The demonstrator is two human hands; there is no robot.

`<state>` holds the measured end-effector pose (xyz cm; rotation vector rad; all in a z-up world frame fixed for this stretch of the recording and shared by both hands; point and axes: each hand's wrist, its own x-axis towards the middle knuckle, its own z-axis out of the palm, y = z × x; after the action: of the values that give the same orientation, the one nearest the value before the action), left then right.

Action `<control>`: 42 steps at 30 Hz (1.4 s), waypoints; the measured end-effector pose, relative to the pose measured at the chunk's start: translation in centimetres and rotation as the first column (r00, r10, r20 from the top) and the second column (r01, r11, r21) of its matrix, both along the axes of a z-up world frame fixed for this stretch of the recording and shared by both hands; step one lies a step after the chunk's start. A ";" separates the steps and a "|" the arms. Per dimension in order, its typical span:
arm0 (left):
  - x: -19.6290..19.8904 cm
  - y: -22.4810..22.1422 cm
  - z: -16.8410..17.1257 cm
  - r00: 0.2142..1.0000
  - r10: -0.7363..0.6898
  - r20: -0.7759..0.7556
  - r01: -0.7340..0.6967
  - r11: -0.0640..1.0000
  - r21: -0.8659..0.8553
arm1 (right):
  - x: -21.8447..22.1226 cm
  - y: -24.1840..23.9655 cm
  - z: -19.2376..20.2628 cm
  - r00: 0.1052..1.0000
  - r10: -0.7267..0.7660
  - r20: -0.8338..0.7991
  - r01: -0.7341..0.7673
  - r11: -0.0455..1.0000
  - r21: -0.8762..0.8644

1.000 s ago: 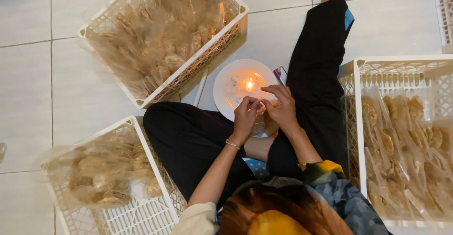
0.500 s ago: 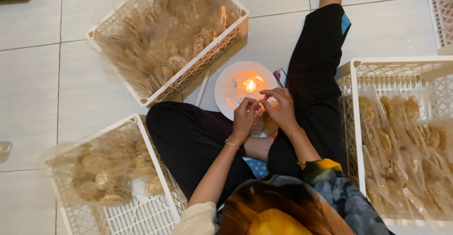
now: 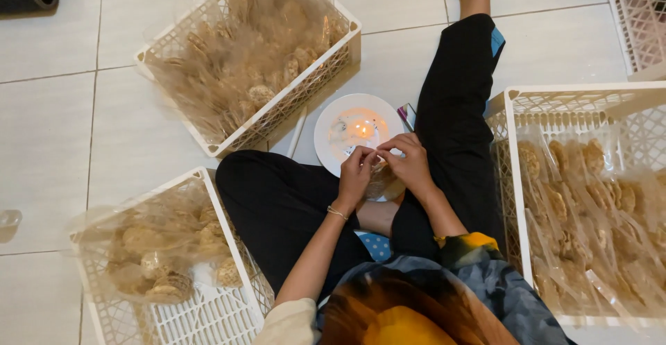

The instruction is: Sealing plastic bags containing food items using a candle flame and organizing them into crates.

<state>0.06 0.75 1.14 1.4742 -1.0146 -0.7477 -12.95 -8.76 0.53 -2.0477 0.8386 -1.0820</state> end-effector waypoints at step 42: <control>-0.3 0.8 0.8 0.981 0.141 -0.131 -0.131 0.988 0.082 | -16.5 -2.0 20.8 0.817 -0.522 -0.243 0.524 0.850 -0.062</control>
<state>-0.24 1.52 1.90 1.5170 -0.7819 -0.7824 -29.43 -10.77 21.37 -2.0234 1.6083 -1.0985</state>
